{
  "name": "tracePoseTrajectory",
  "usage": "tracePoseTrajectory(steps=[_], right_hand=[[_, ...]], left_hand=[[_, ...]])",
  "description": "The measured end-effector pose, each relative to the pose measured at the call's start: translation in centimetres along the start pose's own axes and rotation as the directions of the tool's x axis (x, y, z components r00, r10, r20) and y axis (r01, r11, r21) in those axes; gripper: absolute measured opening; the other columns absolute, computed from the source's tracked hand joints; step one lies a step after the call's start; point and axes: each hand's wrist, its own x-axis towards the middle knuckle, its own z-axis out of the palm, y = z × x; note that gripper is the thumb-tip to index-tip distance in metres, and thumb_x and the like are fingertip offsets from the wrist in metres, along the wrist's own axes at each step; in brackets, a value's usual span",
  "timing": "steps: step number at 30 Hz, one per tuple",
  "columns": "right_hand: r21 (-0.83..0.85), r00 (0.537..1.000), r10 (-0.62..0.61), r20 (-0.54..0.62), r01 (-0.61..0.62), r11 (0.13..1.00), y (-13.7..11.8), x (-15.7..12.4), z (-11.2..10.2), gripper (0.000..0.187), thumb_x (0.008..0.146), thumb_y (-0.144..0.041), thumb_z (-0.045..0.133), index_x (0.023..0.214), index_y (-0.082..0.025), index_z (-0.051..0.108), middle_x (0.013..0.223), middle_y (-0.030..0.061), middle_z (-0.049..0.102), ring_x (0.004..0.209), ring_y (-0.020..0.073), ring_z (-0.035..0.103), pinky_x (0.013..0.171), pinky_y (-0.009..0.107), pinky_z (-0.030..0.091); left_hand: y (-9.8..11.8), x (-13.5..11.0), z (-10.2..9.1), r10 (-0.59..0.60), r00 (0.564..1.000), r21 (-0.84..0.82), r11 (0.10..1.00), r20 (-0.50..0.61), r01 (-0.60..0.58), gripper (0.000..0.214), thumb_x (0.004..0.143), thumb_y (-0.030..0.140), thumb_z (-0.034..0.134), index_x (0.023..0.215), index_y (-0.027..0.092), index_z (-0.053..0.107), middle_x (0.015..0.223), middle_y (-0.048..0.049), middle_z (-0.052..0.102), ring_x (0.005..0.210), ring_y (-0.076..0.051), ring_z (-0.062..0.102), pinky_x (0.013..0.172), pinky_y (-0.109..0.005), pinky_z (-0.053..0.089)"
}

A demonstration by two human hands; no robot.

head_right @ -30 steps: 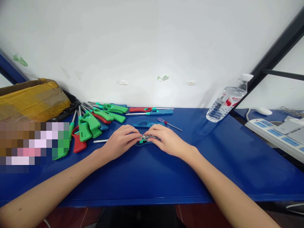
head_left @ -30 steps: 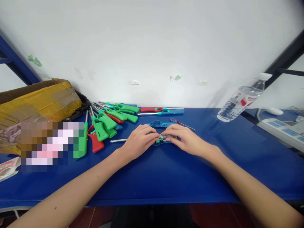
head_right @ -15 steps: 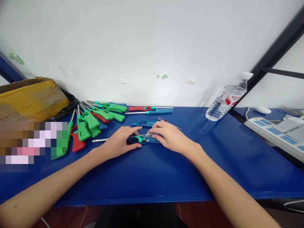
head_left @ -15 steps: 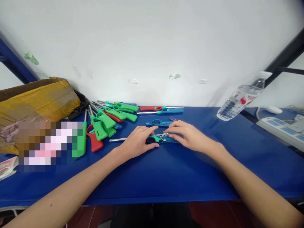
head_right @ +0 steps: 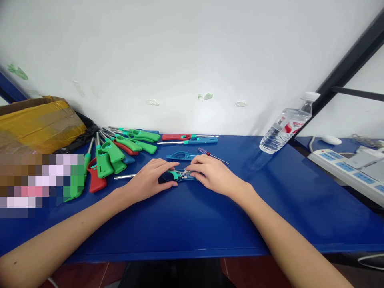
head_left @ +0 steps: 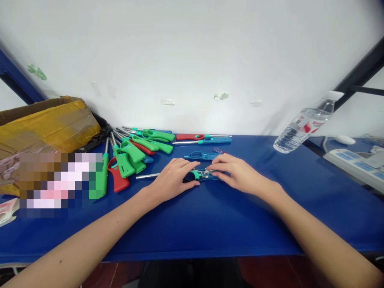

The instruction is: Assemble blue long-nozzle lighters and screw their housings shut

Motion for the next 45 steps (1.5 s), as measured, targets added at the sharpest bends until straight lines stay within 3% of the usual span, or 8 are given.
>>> tracePoseTrajectory(steps=[9, 21, 32, 41, 45], right_hand=[[-0.026, 1.0, -0.012, 0.004, 0.012, 1.0, -0.13, -0.04, 0.22, 0.026, 0.096, -0.024, 0.048, 0.112, -0.021, 0.069, 0.106, 0.0086, 0.065, 0.098, 0.0215, 0.063, 0.09, 0.039, 0.052], [-0.028, 0.999, -0.025, 0.022, 0.026, 0.999, -0.06, 0.03, 0.58, 0.027, 0.096, -0.023, 0.048, 0.114, -0.021, 0.069, 0.105, 0.0085, 0.066, 0.094, 0.02, 0.063, 0.085, 0.035, 0.052], [-0.087, 0.998, -0.058, 0.001, 0.058, 0.995, -0.19, -0.04, 0.8, 0.028, 0.096, -0.02, 0.047, 0.11, -0.02, 0.071, 0.101, 0.0095, 0.066, 0.087, 0.0204, 0.062, 0.077, 0.035, 0.052], [-0.122, 0.998, -0.043, 0.048, 0.049, 0.991, -0.49, 0.0, 0.94, 0.032, 0.094, -0.013, 0.045, 0.115, -0.018, 0.069, 0.105, 0.0109, 0.066, 0.09, 0.0221, 0.063, 0.08, 0.037, 0.053], [-0.085, 1.0, 0.014, 0.009, -0.013, 0.996, -0.49, 0.05, 1.04, 0.027, 0.093, -0.018, 0.051, 0.113, -0.016, 0.069, 0.105, 0.0105, 0.07, 0.094, 0.023, 0.066, 0.083, 0.036, 0.054]], left_hand=[[-0.02, -0.01, 0.07, 0.018, 1.0, -0.002, 1.0, -0.009, -0.018, 0.052, 0.084, 0.037, 0.071, 0.128, 0.014, 0.054, 0.109, -0.0098, 0.067, 0.102, -0.024, 0.06, 0.091, -0.04, 0.045], [-0.29, 0.11, -0.11, 0.052, 0.997, -0.018, 0.999, 0.049, -0.051, 0.04, 0.088, 0.037, 0.066, 0.123, 0.02, 0.061, 0.106, -0.0072, 0.064, 0.096, -0.02, 0.058, 0.087, -0.035, 0.045], [-0.21, 0.13, -0.3, 0.104, 0.984, 0.056, 0.992, 0.142, -0.113, 0.034, 0.094, 0.035, 0.056, 0.126, 0.024, 0.06, 0.103, -0.0072, 0.057, 0.095, -0.02, 0.052, 0.085, -0.034, 0.044], [-0.03, 0.31, -0.65, 0.133, 0.971, 0.187, 0.967, 0.201, -0.171, 0.033, 0.099, 0.038, 0.045, 0.125, 0.025, 0.059, 0.102, -0.0076, 0.056, 0.094, -0.021, 0.051, 0.085, -0.034, 0.043], [0.15, 0.46, -0.87, 0.13, 0.964, 0.222, 0.958, 0.233, -0.183, 0.034, 0.1, 0.039, 0.042, 0.126, 0.024, 0.058, 0.103, -0.008, 0.056, 0.094, -0.021, 0.052, 0.084, -0.034, 0.044]])
